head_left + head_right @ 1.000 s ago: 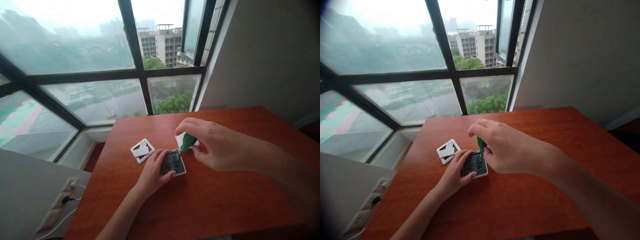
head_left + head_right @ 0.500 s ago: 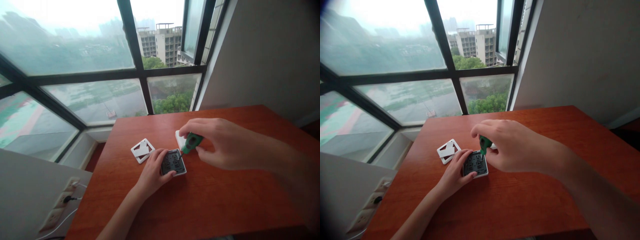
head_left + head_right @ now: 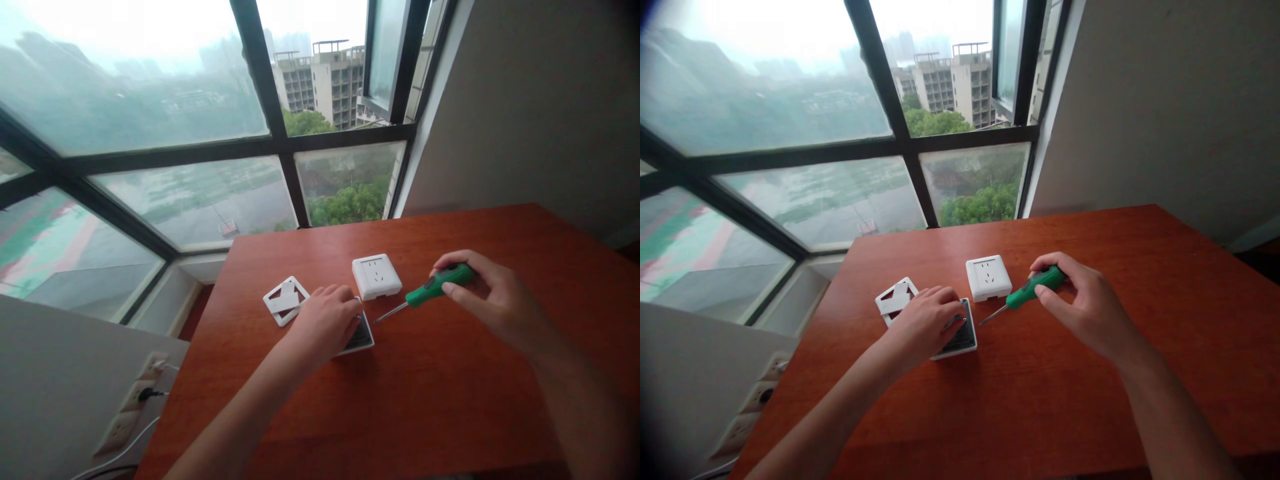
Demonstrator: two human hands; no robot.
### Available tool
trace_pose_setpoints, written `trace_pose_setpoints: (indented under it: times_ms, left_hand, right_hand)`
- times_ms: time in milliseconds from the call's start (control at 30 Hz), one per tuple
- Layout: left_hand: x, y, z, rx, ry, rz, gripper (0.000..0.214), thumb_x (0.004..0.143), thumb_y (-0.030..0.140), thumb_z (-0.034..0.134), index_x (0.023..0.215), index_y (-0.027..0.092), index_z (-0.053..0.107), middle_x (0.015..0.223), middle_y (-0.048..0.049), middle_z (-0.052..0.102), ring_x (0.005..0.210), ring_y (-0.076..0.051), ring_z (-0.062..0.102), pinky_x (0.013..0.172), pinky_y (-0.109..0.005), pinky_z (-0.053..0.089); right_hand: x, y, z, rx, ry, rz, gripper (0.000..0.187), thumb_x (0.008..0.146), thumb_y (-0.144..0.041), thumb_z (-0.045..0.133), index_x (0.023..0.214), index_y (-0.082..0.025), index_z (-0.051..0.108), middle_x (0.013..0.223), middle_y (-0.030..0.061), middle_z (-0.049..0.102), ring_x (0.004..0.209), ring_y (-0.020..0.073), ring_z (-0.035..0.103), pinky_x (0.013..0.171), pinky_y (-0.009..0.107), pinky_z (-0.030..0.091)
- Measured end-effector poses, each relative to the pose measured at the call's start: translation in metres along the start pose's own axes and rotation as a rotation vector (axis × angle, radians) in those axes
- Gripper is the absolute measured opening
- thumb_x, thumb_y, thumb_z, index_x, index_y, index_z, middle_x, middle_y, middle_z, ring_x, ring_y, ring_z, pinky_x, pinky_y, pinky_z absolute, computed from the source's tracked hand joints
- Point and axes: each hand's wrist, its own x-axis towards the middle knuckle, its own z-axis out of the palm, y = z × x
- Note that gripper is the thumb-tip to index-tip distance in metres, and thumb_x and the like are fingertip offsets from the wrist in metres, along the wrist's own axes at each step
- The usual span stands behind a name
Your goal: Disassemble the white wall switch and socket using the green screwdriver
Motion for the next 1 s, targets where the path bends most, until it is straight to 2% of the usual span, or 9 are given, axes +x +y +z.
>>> trace_pose_setpoints:
  times_ms: [100, 267, 433, 600, 800, 1000]
  left_hand:
    - [0.011, 0.007, -0.001, 0.083, -0.060, -0.005, 0.013, 0.088, 0.020, 0.052, 0.083, 0.019, 0.063, 0.086, -0.0062, 0.064, 0.078, -0.022, 0.062, 0.071, -0.034, 0.049]
    - [0.015, 0.013, 0.002, 0.113, -0.128, -0.049, 0.013, 0.085, 0.017, 0.051, 0.081, 0.016, 0.063, 0.080, -0.0087, 0.064, 0.074, -0.023, 0.064, 0.067, -0.034, 0.050]
    - [0.017, 0.011, 0.004, 0.098, -0.128, -0.078, 0.010, 0.081, 0.016, 0.052, 0.079, 0.017, 0.062, 0.078, -0.0079, 0.064, 0.074, -0.022, 0.064, 0.068, -0.031, 0.050]
    - [0.020, 0.008, 0.008, 0.109, -0.139, -0.081, 0.010, 0.079, 0.016, 0.051, 0.079, 0.016, 0.061, 0.080, -0.0102, 0.066, 0.075, -0.025, 0.066, 0.067, -0.035, 0.051]
    - [0.020, 0.008, 0.001, 0.106, -0.153, -0.063, 0.012, 0.080, 0.016, 0.049, 0.081, 0.017, 0.061, 0.081, -0.0082, 0.066, 0.075, -0.024, 0.065, 0.065, -0.034, 0.050]
    - [0.015, 0.000, 0.002, 0.058, -0.069, -0.090, 0.008, 0.080, 0.019, 0.052, 0.079, 0.018, 0.060, 0.078, -0.0061, 0.063, 0.074, -0.021, 0.063, 0.066, -0.030, 0.048]
  right_hand:
    - [-0.004, 0.001, -0.002, 0.005, 0.022, 0.010, 0.019, 0.083, -0.031, 0.060, 0.101, -0.026, 0.059, 0.100, 0.0032, 0.065, 0.090, 0.0223, 0.063, 0.077, 0.034, 0.051]
    - [-0.003, -0.006, -0.005, -0.031, 0.013, -0.024, 0.018, 0.083, -0.030, 0.060, 0.100, -0.025, 0.059, 0.098, 0.0039, 0.065, 0.088, 0.0224, 0.063, 0.074, 0.034, 0.052]
    - [-0.001, -0.015, -0.001, -0.040, 0.005, -0.058, 0.017, 0.082, -0.027, 0.059, 0.098, -0.025, 0.059, 0.096, 0.0034, 0.066, 0.087, 0.0224, 0.064, 0.075, 0.035, 0.051]
    - [0.000, -0.018, 0.000, -0.042, 0.002, -0.057, 0.017, 0.082, -0.027, 0.059, 0.099, -0.025, 0.058, 0.096, 0.0026, 0.065, 0.088, 0.0219, 0.063, 0.077, 0.034, 0.050]
    - [-0.001, -0.019, -0.001, -0.056, 0.018, -0.065, 0.017, 0.083, -0.026, 0.059, 0.099, -0.025, 0.058, 0.098, 0.0028, 0.065, 0.090, 0.0223, 0.063, 0.078, 0.036, 0.050]
    - [-0.001, -0.022, -0.004, -0.050, 0.019, -0.065, 0.017, 0.083, -0.026, 0.059, 0.100, -0.026, 0.058, 0.097, 0.0032, 0.064, 0.090, 0.0221, 0.063, 0.077, 0.035, 0.051]
